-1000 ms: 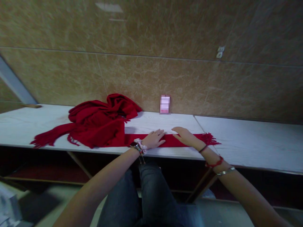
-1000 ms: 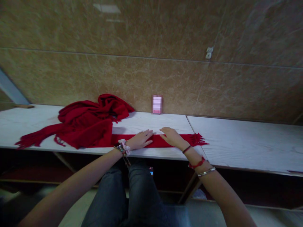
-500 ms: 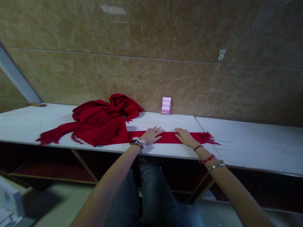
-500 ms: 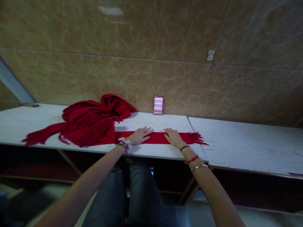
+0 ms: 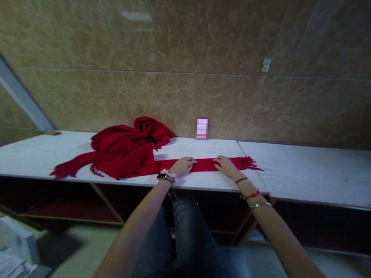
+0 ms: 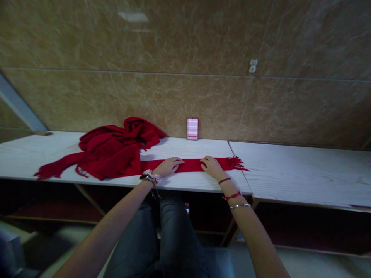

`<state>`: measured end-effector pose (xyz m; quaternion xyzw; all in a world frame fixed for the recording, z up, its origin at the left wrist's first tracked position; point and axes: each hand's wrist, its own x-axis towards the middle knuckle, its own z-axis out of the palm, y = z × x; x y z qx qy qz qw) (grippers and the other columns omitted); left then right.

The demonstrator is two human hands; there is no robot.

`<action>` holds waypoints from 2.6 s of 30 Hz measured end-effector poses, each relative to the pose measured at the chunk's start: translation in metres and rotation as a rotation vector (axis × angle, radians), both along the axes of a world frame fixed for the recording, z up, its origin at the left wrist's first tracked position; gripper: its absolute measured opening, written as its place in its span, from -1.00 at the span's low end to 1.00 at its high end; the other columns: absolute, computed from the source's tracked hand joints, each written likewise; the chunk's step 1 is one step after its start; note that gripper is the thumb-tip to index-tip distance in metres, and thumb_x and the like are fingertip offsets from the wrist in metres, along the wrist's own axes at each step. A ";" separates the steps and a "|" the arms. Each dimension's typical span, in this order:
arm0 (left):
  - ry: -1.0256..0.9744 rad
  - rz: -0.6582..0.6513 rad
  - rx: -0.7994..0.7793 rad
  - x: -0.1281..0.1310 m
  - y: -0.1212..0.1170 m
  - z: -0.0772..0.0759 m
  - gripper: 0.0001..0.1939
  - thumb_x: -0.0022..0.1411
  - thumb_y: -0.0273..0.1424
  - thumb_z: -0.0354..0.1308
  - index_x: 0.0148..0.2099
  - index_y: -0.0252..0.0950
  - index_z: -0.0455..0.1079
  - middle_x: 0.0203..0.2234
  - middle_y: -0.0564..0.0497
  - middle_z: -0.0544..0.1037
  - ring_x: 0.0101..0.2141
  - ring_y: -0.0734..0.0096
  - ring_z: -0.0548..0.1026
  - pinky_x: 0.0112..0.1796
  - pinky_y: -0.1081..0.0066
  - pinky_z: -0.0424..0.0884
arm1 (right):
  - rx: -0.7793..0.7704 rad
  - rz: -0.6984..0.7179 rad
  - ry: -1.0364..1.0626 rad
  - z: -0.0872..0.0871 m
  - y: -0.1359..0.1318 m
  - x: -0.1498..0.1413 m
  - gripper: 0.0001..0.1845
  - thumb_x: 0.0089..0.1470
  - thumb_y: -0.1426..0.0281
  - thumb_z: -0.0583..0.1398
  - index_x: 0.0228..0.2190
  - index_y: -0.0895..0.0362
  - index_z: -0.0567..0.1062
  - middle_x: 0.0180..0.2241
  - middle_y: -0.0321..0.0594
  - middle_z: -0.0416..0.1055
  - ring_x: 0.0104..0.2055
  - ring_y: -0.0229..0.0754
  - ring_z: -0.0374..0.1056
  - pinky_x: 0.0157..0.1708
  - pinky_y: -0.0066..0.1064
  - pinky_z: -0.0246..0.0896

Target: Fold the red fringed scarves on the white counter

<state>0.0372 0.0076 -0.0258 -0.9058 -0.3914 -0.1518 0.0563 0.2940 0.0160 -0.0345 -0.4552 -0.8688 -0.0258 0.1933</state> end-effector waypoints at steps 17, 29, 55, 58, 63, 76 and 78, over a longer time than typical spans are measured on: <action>-0.074 0.054 -0.002 -0.002 0.004 -0.012 -0.60 0.16 -0.57 -0.14 0.02 -0.35 0.32 -0.06 -0.04 0.43 -0.05 0.44 0.35 0.03 0.41 0.22 | -0.017 -0.124 -0.186 0.010 -0.010 -0.014 -0.61 0.15 0.28 -0.03 -0.05 0.18 0.35 -0.13 -0.02 0.32 -0.09 -0.06 0.20 -0.16 -0.25 0.14; -0.133 0.108 -0.030 -0.003 0.004 -0.012 -0.62 0.15 -0.55 -0.13 -0.02 -0.35 0.35 -0.09 -0.03 0.45 -0.08 0.43 0.37 0.02 0.43 0.23 | -0.096 -0.069 -0.103 0.001 -0.004 -0.014 -0.61 0.16 0.37 -0.07 -0.01 0.06 0.33 0.05 -0.15 0.23 0.05 -0.10 0.10 -0.09 -0.19 0.08; -0.145 0.066 -0.042 -0.001 0.003 -0.009 -0.66 0.19 -0.50 -0.11 -0.02 -0.36 0.34 -0.08 -0.05 0.44 -0.07 0.42 0.37 0.02 0.43 0.23 | -0.024 -0.200 -0.151 0.009 -0.005 -0.022 -0.62 0.16 0.20 -0.05 -0.13 0.14 0.36 -0.13 -0.06 0.31 -0.08 -0.07 0.19 -0.17 -0.26 0.11; -0.150 0.073 -0.032 -0.002 0.004 -0.010 -0.66 0.19 -0.50 -0.12 -0.03 -0.39 0.35 -0.10 -0.07 0.45 -0.08 0.41 0.37 0.01 0.43 0.23 | -0.042 -0.168 -0.144 0.007 -0.003 -0.020 -0.63 0.16 0.23 -0.05 -0.10 0.11 0.37 -0.10 -0.07 0.30 -0.06 -0.08 0.18 -0.17 -0.25 0.12; -0.123 0.115 -0.029 -0.003 0.005 -0.011 -0.64 0.20 -0.47 -0.14 0.00 -0.35 0.33 -0.07 -0.05 0.44 -0.07 0.42 0.37 0.01 0.43 0.23 | -0.131 -0.151 -0.154 0.007 -0.005 -0.018 -0.59 0.18 0.27 -0.11 0.04 -0.06 0.25 0.10 -0.20 0.17 0.08 -0.07 0.08 -0.08 -0.11 0.07; -0.017 0.401 -0.091 0.003 -0.006 -0.007 -0.59 0.25 -0.35 -0.16 0.12 -0.25 0.19 0.12 -0.09 0.22 0.13 0.16 0.13 0.06 0.07 0.08 | -0.370 -0.529 -0.136 0.005 0.007 0.024 -0.48 0.17 0.32 -0.20 0.15 0.16 0.07 0.23 -0.06 -0.14 0.24 0.06 -0.25 0.09 0.17 -0.27; -0.016 0.396 -0.102 0.003 -0.005 -0.006 -0.59 0.25 -0.36 -0.16 0.13 -0.27 0.19 0.12 -0.09 0.22 0.13 0.18 0.13 0.07 0.10 0.08 | -0.343 -0.552 -0.137 0.008 0.009 0.027 -0.48 0.16 0.38 -0.19 0.14 0.23 0.08 0.22 0.04 -0.13 0.23 0.12 -0.24 0.07 0.21 -0.29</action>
